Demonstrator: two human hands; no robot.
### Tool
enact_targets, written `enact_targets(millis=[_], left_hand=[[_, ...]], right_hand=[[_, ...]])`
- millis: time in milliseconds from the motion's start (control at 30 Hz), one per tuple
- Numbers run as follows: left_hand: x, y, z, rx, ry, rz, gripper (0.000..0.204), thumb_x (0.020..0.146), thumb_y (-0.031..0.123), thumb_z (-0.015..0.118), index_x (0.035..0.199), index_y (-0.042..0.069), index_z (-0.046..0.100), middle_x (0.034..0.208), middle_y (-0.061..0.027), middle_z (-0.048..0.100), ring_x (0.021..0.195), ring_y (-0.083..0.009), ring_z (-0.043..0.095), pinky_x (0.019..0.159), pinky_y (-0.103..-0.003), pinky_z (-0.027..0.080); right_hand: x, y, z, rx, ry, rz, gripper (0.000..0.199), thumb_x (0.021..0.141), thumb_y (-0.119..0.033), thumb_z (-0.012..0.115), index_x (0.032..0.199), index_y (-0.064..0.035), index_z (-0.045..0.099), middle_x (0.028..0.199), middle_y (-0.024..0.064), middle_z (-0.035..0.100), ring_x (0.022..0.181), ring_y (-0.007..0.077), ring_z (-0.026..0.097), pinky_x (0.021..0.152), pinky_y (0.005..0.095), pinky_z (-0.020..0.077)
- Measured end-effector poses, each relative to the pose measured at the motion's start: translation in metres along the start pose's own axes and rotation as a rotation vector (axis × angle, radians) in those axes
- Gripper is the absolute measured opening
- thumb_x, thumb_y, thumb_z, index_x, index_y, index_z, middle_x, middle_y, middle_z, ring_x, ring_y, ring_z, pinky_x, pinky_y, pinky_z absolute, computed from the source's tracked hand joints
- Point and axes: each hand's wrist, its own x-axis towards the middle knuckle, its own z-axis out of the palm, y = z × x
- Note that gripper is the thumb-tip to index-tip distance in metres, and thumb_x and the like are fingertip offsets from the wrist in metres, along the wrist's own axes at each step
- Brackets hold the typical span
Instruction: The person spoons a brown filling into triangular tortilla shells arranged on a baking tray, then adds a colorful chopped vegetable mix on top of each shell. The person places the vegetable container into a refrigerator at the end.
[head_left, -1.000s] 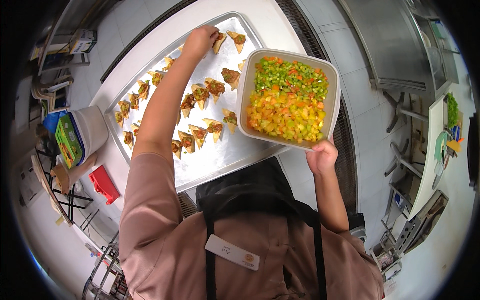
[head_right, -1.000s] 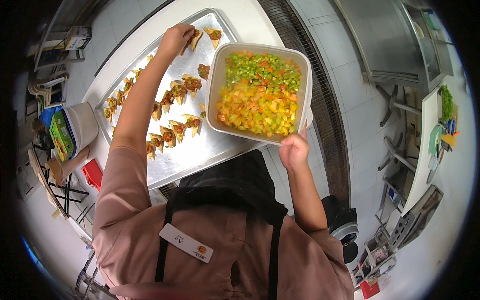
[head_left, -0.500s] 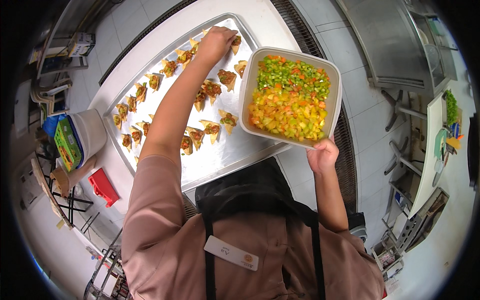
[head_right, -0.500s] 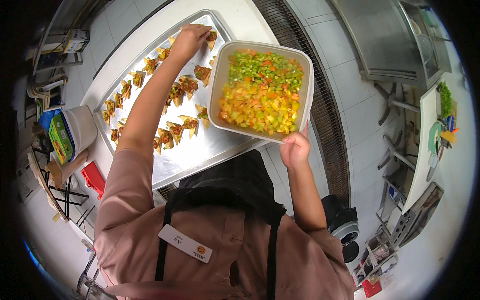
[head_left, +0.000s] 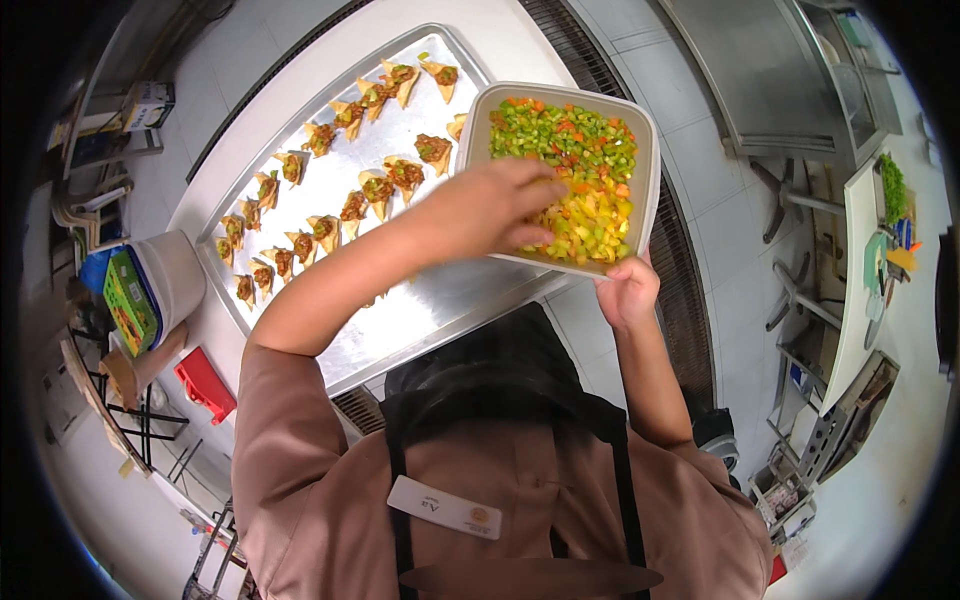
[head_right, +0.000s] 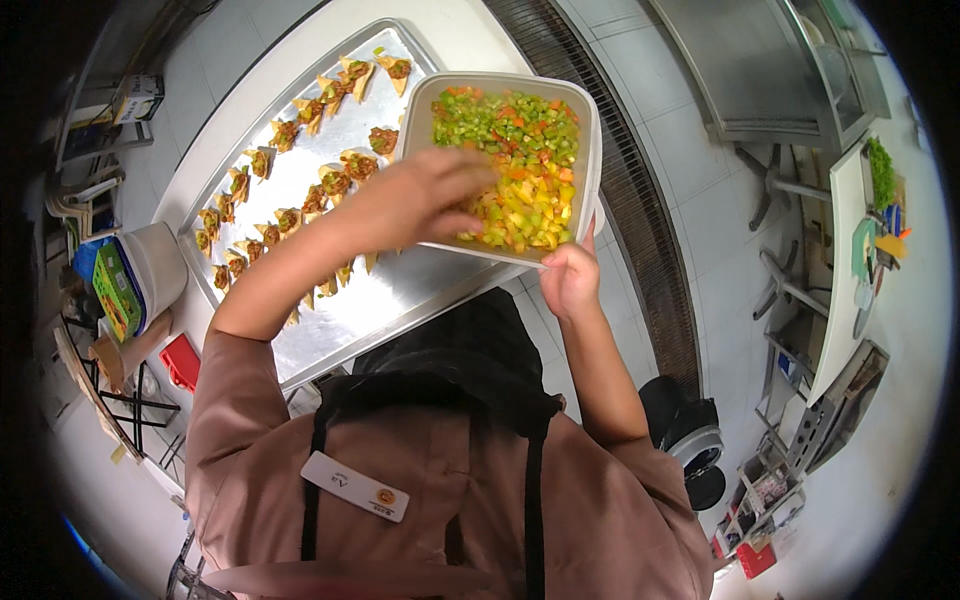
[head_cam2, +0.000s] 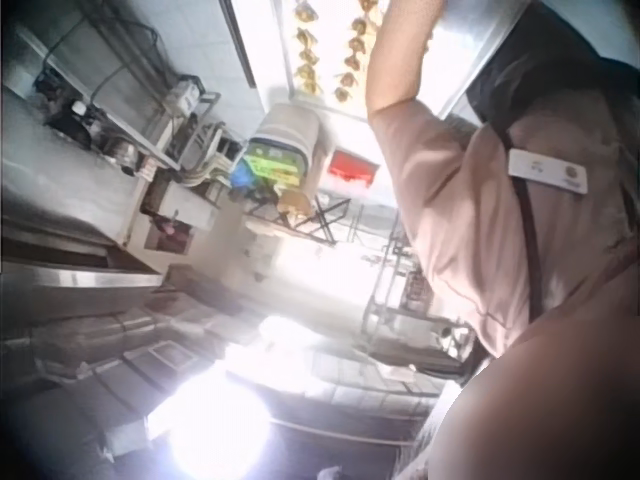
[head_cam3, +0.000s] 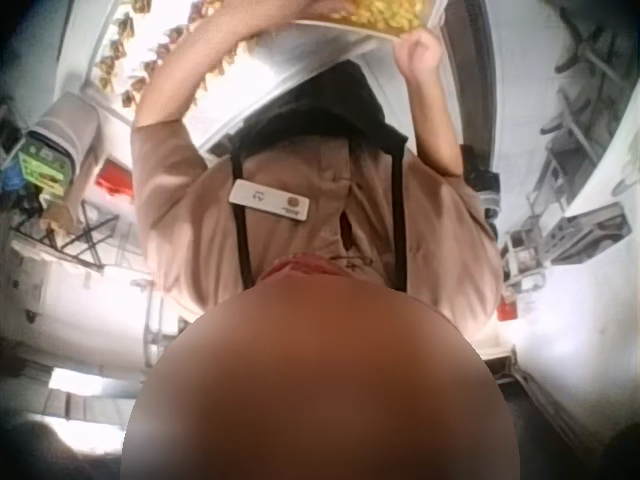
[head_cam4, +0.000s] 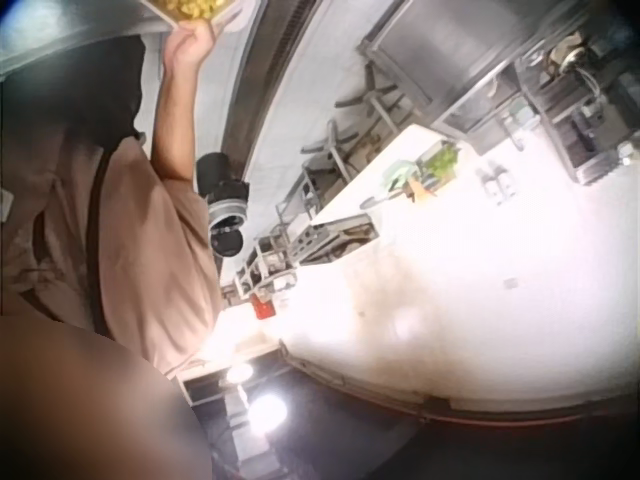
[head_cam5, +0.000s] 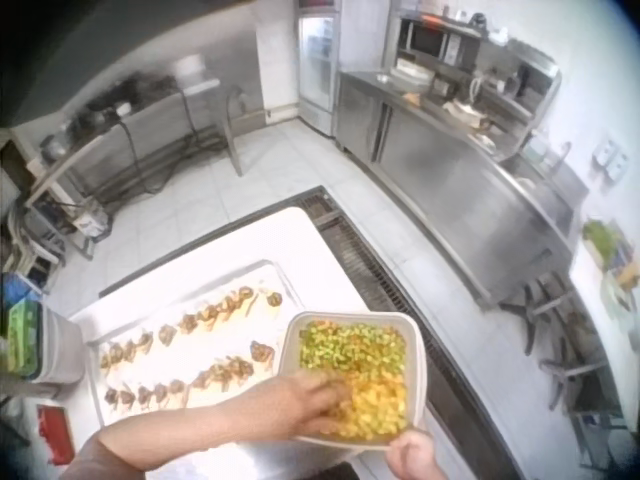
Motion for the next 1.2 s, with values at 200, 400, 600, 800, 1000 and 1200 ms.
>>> enact_targets(millis=[200,400,600,800,1000,1200], left_hand=[[0.002,0.019,0.009,0.16,-0.121,0.096,0.031,0.08,0.011,0.055,0.111,0.003,0.056,0.099,-0.0121,0.056,0.098,-0.0276,0.058,0.078,-0.035,0.05],[-0.018,0.034,0.004,0.156,-0.17,0.042,0.032,0.081,0.011,0.055,0.112,0.004,0.054,0.099,-0.0113,0.055,0.093,-0.0268,0.059,0.072,-0.035,0.052],[-0.059,0.043,0.007,0.138,-0.058,0.039,0.024,0.079,0.01,0.054,0.102,0.003,0.054,0.093,-0.0129,0.053,0.088,-0.0283,0.059,0.071,-0.036,0.052],[-0.137,0.053,0.004,0.016,0.001,-0.101,0.019,0.079,0.008,0.054,0.097,0.003,0.055,0.087,-0.0135,0.052,0.08,-0.0306,0.06,0.07,-0.039,0.051],[-0.204,0.056,-0.012,-0.022,0.06,-0.135,0.018,0.083,0.009,0.057,0.098,0.001,0.059,0.085,-0.0129,0.056,0.079,-0.0302,0.061,0.069,-0.038,0.049],[-0.211,0.054,-0.037,-0.259,0.126,-0.279,0.017,0.081,0.01,0.067,0.096,0.002,0.064,0.085,-0.0091,0.064,0.073,-0.0209,0.063,0.067,-0.029,0.05]], right_hand=[[-0.001,-0.005,-0.002,-0.028,-0.004,0.008,0.088,0.058,0.004,0.041,0.142,-0.0089,0.02,0.135,0.0144,0.037,0.127,0.0305,0.036,0.105,0.0428,0.032],[-0.01,-0.006,-0.001,-0.078,-0.036,0.024,0.078,0.061,0.0,0.041,0.138,-0.0053,0.032,0.135,0.0142,0.041,0.125,0.0317,0.04,0.103,0.0472,0.035],[-0.022,0.016,0.011,-0.134,-0.133,0.075,0.077,0.06,-0.002,0.042,0.137,-0.0044,0.033,0.134,0.0142,0.042,0.126,0.0326,0.039,0.105,0.0486,0.0323],[-0.046,0.059,0.03,-0.189,-0.151,0.193,0.078,0.059,-0.004,0.043,0.136,-0.0034,0.032,0.133,0.0161,0.042,0.124,0.0339,0.042,0.101,0.0497,0.0375],[-0.074,0.11,0.055,-0.139,-0.2,0.299,0.085,0.058,-0.001,0.042,0.141,-0.0113,0.024,0.132,0.016,0.039,0.122,0.0356,0.042,0.098,0.053,0.0392],[-0.094,0.139,0.063,-0.024,-0.181,0.297,0.085,0.06,-0.001,0.04,0.142,-0.0125,0.021,0.131,0.0182,0.038,0.12,0.0385,0.043,0.085,0.0591,0.0475]])
